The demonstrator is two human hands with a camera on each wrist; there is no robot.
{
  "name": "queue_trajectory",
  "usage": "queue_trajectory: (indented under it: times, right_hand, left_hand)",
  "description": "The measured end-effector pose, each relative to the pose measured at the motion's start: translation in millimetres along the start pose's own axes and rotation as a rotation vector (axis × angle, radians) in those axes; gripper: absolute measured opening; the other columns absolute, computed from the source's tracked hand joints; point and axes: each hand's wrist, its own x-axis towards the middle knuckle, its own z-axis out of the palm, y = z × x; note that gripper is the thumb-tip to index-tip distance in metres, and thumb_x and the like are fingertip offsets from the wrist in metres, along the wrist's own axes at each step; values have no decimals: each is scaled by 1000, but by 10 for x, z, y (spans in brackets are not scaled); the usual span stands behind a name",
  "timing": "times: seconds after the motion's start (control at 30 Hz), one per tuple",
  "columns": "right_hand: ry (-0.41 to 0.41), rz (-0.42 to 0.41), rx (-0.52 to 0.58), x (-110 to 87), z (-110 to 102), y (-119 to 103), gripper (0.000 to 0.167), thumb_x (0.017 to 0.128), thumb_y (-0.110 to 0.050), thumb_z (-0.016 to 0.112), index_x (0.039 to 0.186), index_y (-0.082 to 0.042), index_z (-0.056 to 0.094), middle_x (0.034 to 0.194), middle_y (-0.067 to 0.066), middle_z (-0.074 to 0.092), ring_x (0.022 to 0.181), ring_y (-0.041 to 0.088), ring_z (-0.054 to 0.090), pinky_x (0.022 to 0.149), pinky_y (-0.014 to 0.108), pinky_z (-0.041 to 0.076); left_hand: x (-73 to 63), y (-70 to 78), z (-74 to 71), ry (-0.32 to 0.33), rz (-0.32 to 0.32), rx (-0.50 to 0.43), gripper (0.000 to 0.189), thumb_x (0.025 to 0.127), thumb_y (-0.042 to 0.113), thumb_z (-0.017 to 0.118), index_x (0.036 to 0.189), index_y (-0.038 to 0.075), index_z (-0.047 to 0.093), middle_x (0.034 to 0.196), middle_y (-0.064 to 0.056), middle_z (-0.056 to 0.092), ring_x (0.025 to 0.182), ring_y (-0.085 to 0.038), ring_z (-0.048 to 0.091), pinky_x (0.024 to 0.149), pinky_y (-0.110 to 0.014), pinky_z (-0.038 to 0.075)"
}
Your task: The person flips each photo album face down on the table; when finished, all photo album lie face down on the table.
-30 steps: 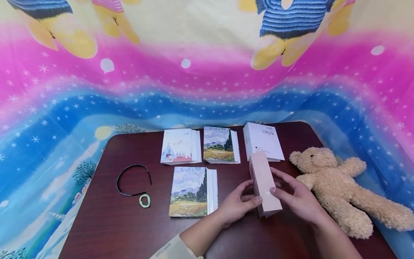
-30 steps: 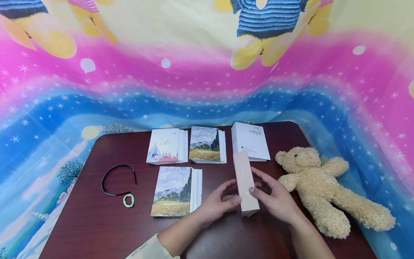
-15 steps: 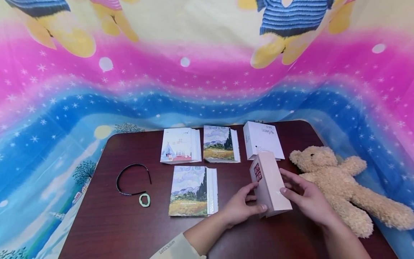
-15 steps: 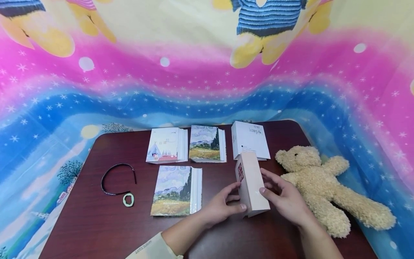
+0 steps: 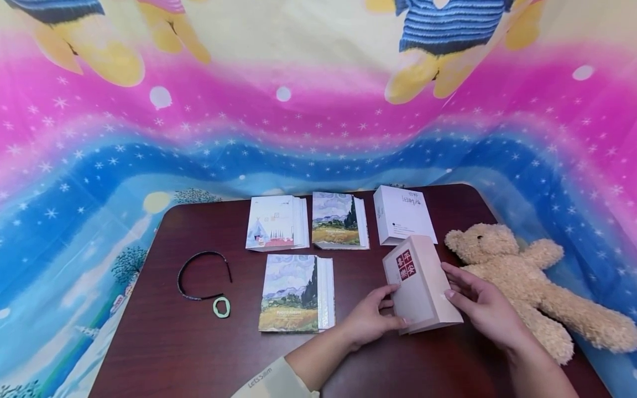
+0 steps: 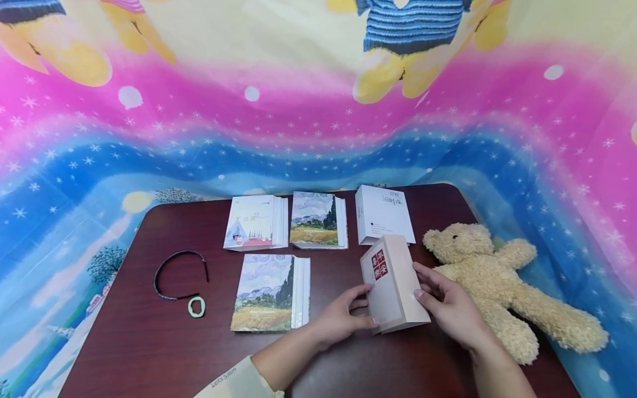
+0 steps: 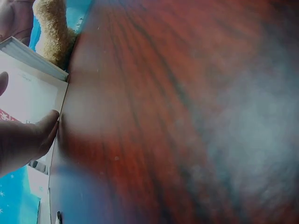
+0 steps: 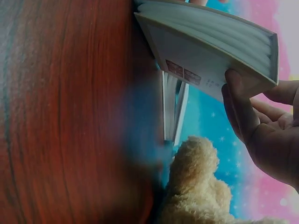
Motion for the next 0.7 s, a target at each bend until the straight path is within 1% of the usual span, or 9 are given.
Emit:
queue_trajectory:
  times: [0.17, 0.3, 0.4, 0.47, 0.5, 0.57, 0.63, 0.7]
  right_hand:
    - [-3, 43, -24, 3, -30, 50, 57, 107, -17, 59, 159, -3, 39, 149, 30, 50, 114, -9, 57, 81, 25, 58]
    - [-12, 83, -60, 2, -54, 83, 57, 109, -19, 56, 160, -4, 37, 153, 31, 45, 113, -12, 53, 82, 23, 57]
    - [-22, 84, -98, 5, -68, 108, 56, 110, -19, 53, 161, -3, 35, 155, 31, 43, 115, -13, 50, 83, 19, 54]
    - [-24, 77, -134, 7, -73, 129, 56, 110, -19, 52, 161, -2, 35, 156, 31, 42, 119, -11, 48, 85, 14, 50]
    - [-24, 72, -154, 9, -73, 139, 55, 110, -18, 52, 160, -2, 35, 156, 31, 42, 123, -6, 49, 86, 12, 48]
    - [-27, 70, -182, 12, -71, 160, 56, 110, -19, 51, 161, -2, 34, 157, 30, 41, 132, 9, 49, 88, 8, 42]
    - [-30, 81, -203, 14, -67, 177, 56, 111, -20, 51, 161, -2, 33, 158, 30, 40, 139, 26, 44, 89, 4, 38]
    - [-35, 87, -217, 17, -59, 190, 57, 111, -21, 51, 161, -2, 32, 158, 30, 39, 141, 40, 39, 89, 3, 34]
  left_hand:
    - [3, -10, 11, 10, -11, -7, 75, 83, 9, 83, 150, 17, 53, 136, -8, 60, 127, -24, 56, 93, -32, 51]
    - [10, -24, 19, 21, -22, 17, 73, 83, 13, 84, 149, 19, 54, 136, -7, 60, 128, -24, 56, 95, -33, 51]
    - [6, -23, 14, 22, -29, 26, 73, 84, 14, 84, 150, 20, 54, 137, -8, 60, 129, -24, 55, 96, -34, 51]
    - [-1, -16, 7, 23, -35, 26, 73, 84, 15, 84, 150, 20, 54, 137, -7, 60, 129, -24, 55, 96, -34, 51]
    - [-7, -9, 2, 22, -35, 27, 73, 84, 15, 84, 150, 20, 54, 137, -8, 60, 129, -24, 55, 97, -35, 50]
    - [-19, 0, -9, 26, -34, 28, 73, 84, 15, 84, 151, 19, 53, 138, -7, 60, 129, -24, 54, 97, -35, 50]
    - [-27, 5, -18, 31, -34, 31, 73, 84, 15, 84, 151, 18, 53, 138, -7, 59, 128, -24, 54, 97, -36, 50]
    - [-36, 7, -28, 33, -30, 36, 74, 84, 14, 84, 151, 17, 53, 138, -7, 59, 128, -24, 54, 97, -36, 50]
